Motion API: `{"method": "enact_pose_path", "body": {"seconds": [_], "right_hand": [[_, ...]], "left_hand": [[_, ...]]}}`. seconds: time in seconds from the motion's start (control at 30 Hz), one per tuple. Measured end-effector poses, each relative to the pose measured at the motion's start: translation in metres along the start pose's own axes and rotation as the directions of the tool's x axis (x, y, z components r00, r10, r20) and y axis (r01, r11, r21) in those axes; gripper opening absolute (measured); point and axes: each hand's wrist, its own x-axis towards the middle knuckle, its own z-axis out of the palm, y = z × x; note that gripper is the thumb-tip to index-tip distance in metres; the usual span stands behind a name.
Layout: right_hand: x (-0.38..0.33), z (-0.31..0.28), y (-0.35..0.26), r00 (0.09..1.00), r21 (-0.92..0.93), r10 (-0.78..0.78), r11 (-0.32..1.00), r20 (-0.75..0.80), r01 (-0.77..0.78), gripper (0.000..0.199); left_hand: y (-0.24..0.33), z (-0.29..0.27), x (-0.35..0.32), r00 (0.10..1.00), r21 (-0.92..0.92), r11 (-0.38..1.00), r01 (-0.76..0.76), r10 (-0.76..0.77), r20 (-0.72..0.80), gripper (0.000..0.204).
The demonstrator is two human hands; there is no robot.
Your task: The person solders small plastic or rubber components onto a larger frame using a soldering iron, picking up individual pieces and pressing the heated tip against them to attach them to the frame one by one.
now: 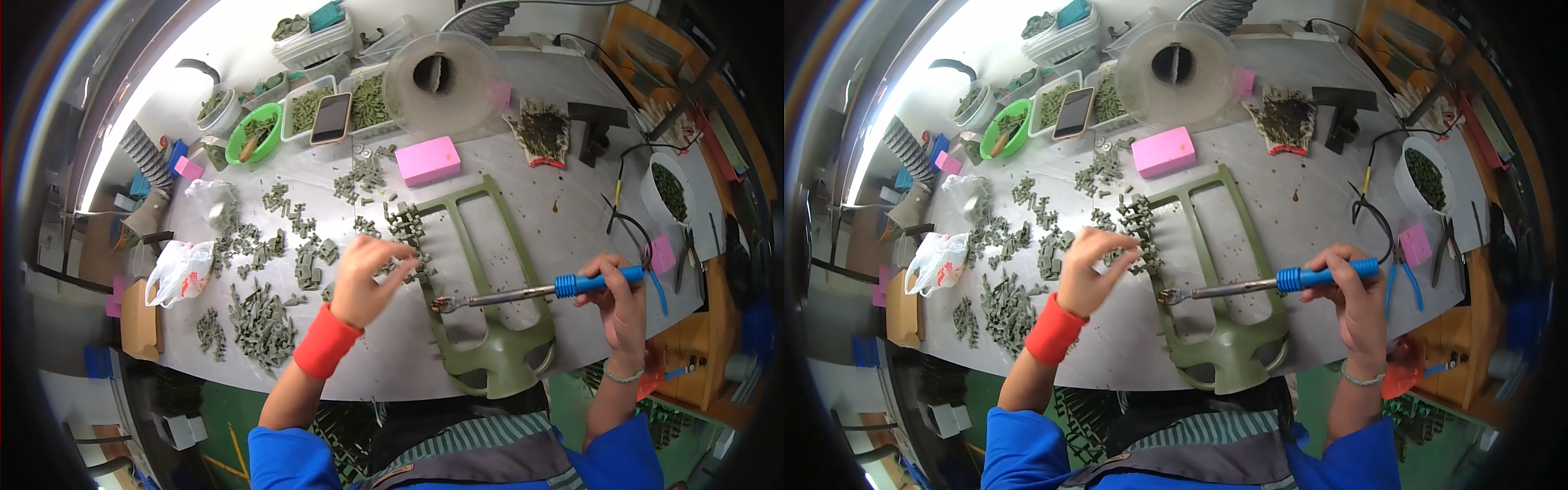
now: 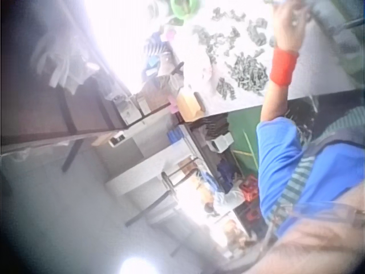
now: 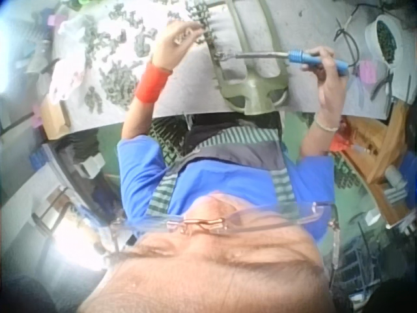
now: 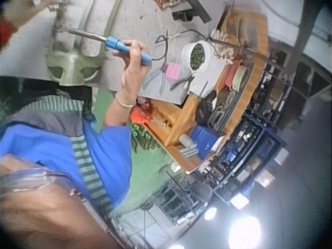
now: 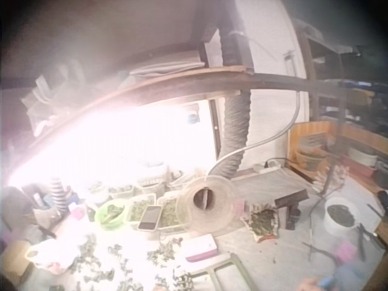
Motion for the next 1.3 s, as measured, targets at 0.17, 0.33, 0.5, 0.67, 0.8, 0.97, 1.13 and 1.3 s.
{"method": "enact_pose_path", "body": {"seconds": [0.17, 0.33, 0.5, 0.67, 0.8, 0.97, 1.13, 1.3], "right_hand": [[0.000, -0.006, -0.003, 0.999, 0.023, -0.034, 0.999, 0.027, 0.033, 0.020], [-0.002, -0.009, -0.012, 0.996, -0.002, -0.084, 0.996, -0.015, 0.084, 0.021], [0.002, -0.012, -0.018, 0.993, -0.013, -0.112, 0.994, -0.031, 0.112, 0.021], [0.009, -0.015, -0.018, 0.990, -0.027, -0.127, 0.992, -0.066, 0.125, 0.021], [0.015, -0.011, -0.018, 0.989, -0.013, -0.120, 0.993, -0.084, 0.120, 0.021], [0.022, -0.009, -0.013, 0.981, -0.017, -0.144, 0.990, -0.131, 0.143, 0.022], [0.036, -0.002, -0.003, 0.977, -0.007, -0.172, 0.985, -0.129, 0.173, 0.022], [0.054, -0.001, 0.014, 0.980, -0.002, -0.180, 0.984, -0.087, 0.181, 0.022]], "left_hand": [[-0.111, -0.012, 0.031, 0.932, 0.006, 0.958, 0.286, -0.277, -0.234, 0.008], [-0.173, 0.002, 0.062, 0.891, 0.168, 0.883, 0.438, -0.401, -0.214, 0.019], [-0.184, 0.010, 0.084, 0.862, 0.276, 0.830, 0.484, -0.506, 0.009, 0.027], [-0.169, 0.002, 0.077, 0.909, 0.308, 0.873, 0.378, -0.413, 0.054, 0.027], [-0.168, -0.014, 0.052, 0.921, 0.347, 0.862, 0.370, -0.388, -0.018, 0.025], [-0.116, -0.032, 0.047, 0.886, -0.055, 0.896, 0.440, -0.443, -0.137, 0.027], [-0.038, -0.002, 0.061, 0.960, -0.356, 0.892, 0.278, -0.267, 0.082, 0.016], [-0.013, 0.039, 0.080, 0.992, -0.286, 0.949, 0.129, -0.128, 0.025, 0.011]]}}
